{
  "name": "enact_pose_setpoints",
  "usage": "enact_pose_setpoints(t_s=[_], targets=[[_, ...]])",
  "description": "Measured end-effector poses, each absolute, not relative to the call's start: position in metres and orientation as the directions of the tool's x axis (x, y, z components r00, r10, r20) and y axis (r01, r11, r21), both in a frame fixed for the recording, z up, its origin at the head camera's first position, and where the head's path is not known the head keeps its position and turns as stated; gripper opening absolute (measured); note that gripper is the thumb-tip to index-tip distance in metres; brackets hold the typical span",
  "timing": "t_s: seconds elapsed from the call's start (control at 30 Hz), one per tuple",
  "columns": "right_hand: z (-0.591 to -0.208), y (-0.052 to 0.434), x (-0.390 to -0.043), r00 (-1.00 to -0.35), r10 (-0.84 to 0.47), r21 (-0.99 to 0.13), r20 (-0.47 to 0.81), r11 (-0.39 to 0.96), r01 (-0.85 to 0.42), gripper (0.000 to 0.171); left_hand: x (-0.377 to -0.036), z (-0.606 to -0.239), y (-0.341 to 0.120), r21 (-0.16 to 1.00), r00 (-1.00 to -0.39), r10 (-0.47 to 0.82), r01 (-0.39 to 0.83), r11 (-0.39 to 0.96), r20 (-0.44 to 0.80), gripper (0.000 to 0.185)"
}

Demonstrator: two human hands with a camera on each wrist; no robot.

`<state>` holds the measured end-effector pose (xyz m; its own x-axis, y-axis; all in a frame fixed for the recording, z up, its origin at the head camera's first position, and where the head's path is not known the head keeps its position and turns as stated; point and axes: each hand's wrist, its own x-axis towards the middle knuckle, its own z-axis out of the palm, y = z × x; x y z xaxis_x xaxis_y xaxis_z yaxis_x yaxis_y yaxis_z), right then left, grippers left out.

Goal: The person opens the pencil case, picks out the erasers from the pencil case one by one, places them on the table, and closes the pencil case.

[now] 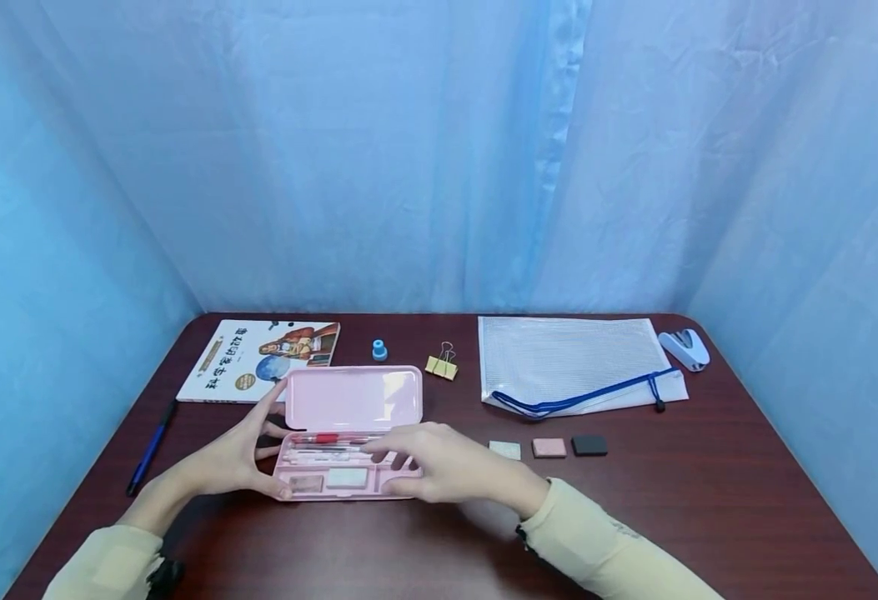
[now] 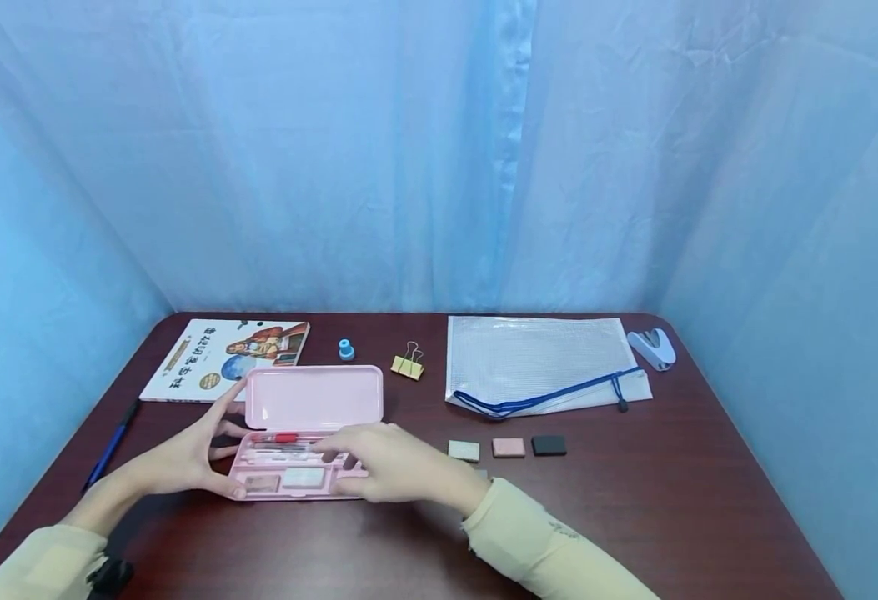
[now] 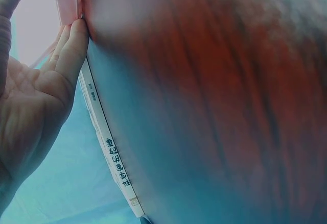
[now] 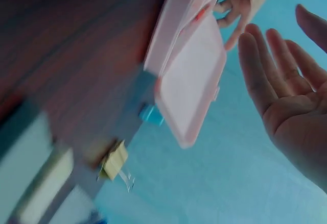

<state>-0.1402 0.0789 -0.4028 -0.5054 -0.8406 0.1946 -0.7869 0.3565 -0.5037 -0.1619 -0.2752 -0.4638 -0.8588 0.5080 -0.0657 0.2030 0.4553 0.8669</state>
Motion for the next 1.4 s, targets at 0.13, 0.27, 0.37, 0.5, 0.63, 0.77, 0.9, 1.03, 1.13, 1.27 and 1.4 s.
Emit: enact_pose_setpoints(t_s=[0.13, 0.27, 0.37, 0.5, 0.63, 0.77, 0.9, 1.03, 1.13, 1.27, 1.4], targets=[[-0.408, 0.058, -0.142, -0.536, -0.834, -0.516, 0.129, 0.405, -0.755, 0.041, -0.161, -0.464, -0.275, 0.868, -0.861, 0.505, 0.203, 0.454, -0.063, 0.139], [-0.418, 0.043, -0.147, -0.577, -0.81, -0.553, 0.106, 0.434, -0.711, 0.037, -0.161, -0.464, -0.275, 0.864, -0.863, 0.502, 0.204, 0.461, -0.064, 0.139], [-0.425, 0.036, -0.149, -0.588, -0.806, -0.569, 0.064, 0.454, -0.685, 0.037, -0.161, -0.464, -0.275, 0.861, -0.862, 0.503, 0.207, 0.464, -0.064, 0.139], [-0.43, 0.029, -0.149, -0.603, -0.798, -0.548, 0.008, 0.501, -0.67, 0.039, -0.16, -0.463, -0.274, 0.862, -0.861, 0.505, 0.209, 0.462, -0.062, 0.14], [-0.432, 0.023, -0.149, -0.624, -0.782, -0.5, 0.005, 0.538, -0.679, 0.039, -0.161, -0.463, -0.274, 0.867, -0.862, 0.505, 0.21, 0.452, -0.055, 0.14], [-0.432, 0.019, -0.149, -0.64, -0.768, -0.441, 0.017, 0.569, -0.694, 0.033, -0.161, -0.463, -0.273, 0.869, -0.857, 0.512, 0.217, 0.444, -0.048, 0.139], [-0.433, 0.016, -0.148, -0.669, -0.744, -0.418, 0.009, 0.605, -0.678, 0.027, -0.161, -0.464, -0.273, 0.876, -0.854, 0.519, 0.215, 0.431, -0.046, 0.138], [-0.431, 0.014, -0.148, -0.682, -0.732, -0.397, -0.002, 0.626, -0.671, 0.024, -0.161, -0.464, -0.274, 0.881, -0.854, 0.519, 0.217, 0.42, -0.037, 0.138], [-0.429, 0.013, -0.148, -0.673, -0.74, -0.405, -0.01, 0.618, -0.674, 0.023, -0.162, -0.464, -0.275, 0.88, -0.853, 0.521, 0.224, 0.418, -0.03, 0.138], [-0.429, 0.012, -0.148, -0.668, -0.744, -0.417, -0.011, 0.611, -0.674, 0.024, -0.161, -0.465, -0.276, 0.878, -0.855, 0.517, 0.217, 0.426, -0.039, 0.139], [-0.429, 0.012, -0.146, -0.691, -0.723, -0.351, 0.011, 0.644, -0.68, 0.023, -0.162, -0.467, -0.277, 0.877, -0.855, 0.517, 0.218, 0.429, -0.04, 0.14]])
